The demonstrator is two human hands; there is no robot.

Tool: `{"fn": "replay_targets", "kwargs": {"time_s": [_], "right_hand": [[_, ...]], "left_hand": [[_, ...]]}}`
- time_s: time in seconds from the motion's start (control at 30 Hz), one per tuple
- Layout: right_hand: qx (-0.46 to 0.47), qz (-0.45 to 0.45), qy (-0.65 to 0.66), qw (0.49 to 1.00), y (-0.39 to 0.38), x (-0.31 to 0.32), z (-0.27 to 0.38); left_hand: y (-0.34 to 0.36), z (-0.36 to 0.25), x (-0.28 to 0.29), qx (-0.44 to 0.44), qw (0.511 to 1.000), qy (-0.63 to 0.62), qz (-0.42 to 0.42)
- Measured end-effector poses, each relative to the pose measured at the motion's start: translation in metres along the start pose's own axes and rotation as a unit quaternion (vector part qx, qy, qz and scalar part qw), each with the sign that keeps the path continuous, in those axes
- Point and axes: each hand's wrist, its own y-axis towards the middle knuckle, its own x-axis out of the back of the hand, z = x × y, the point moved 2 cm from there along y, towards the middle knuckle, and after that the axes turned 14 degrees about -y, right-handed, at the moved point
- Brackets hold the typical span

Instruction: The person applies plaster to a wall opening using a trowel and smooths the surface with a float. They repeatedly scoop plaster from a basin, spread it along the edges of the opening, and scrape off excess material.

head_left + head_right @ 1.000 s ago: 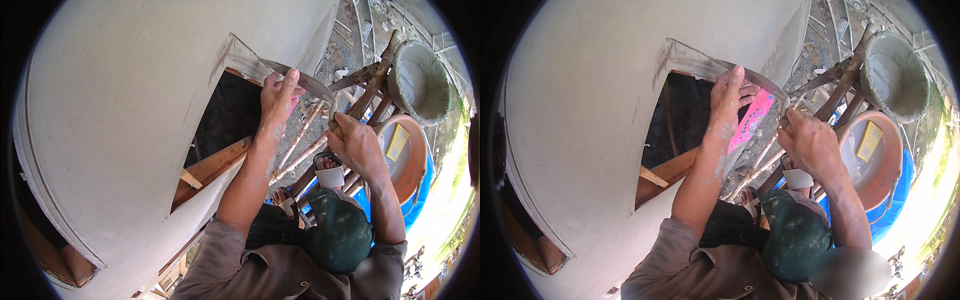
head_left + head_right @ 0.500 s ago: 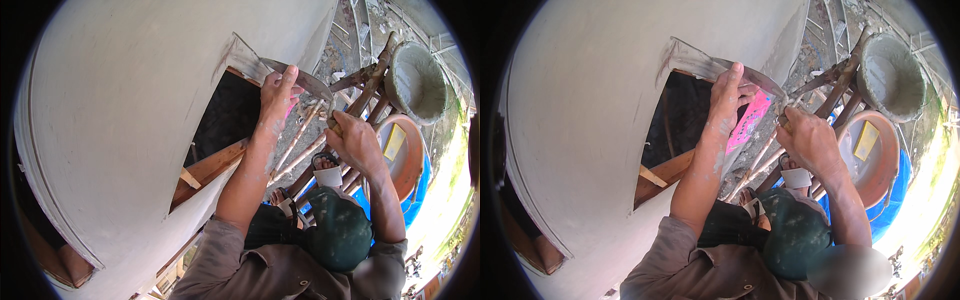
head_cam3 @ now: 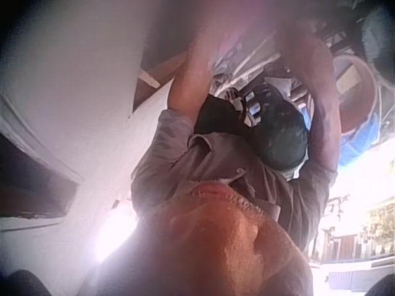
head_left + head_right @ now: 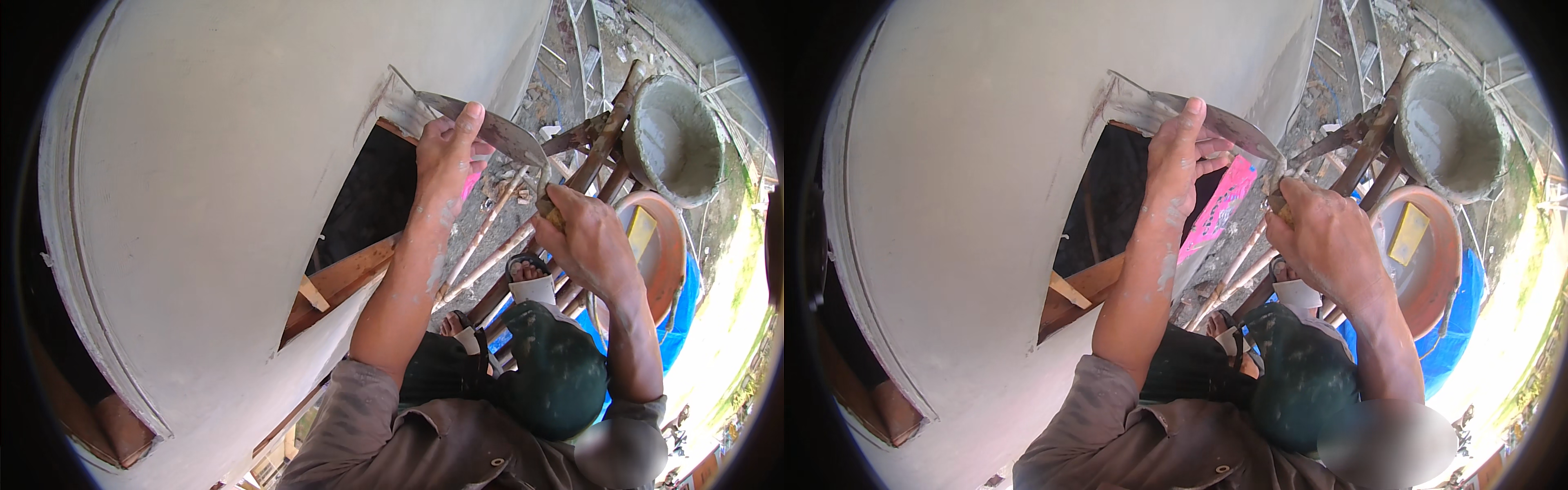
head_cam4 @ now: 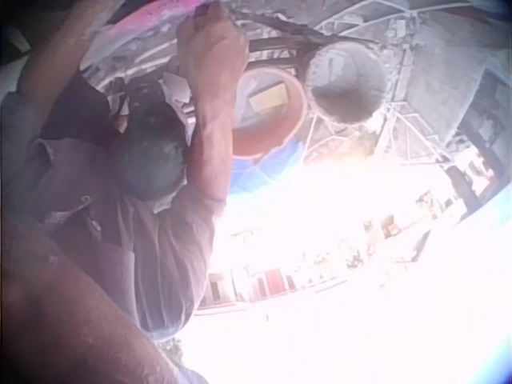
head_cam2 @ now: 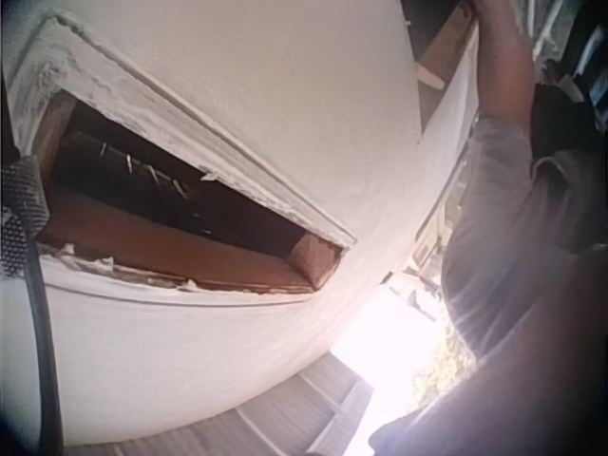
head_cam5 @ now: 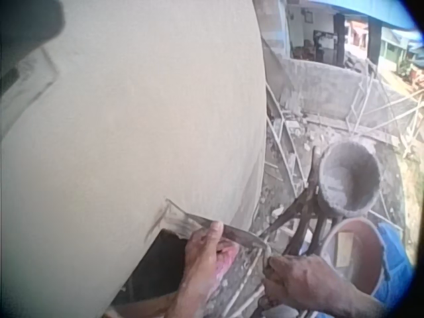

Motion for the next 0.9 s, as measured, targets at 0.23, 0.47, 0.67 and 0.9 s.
{"fn": "replay_targets", "kwargs": {"time_s": [0.23, 0.47, 0.67, 0.9], "right_hand": [[0.004, -0.003, -0.012, 1.000, -0.004, 0.015, 0.007], [0.009, -0.012, -0.024, 1.000, -0.008, 0.025, 0.016], [0.028, -0.031, -0.020, 0.999, -0.011, 0.036, 0.022], [0.018, -0.046, 0.004, 0.999, -0.014, 0.043, 0.027]], "left_hand": [[-0.005, -0.013, -0.003, -0.006, 1.000, -0.003, 0.010], [-0.012, -0.027, -0.007, -0.001, 1.000, 0.004, 0.003], [-0.016, -0.039, -0.011, -0.018, 1.000, 0.002, 0.008], [-0.021, -0.047, -0.014, -0.032, 0.999, 0.012, 0.005]]}}
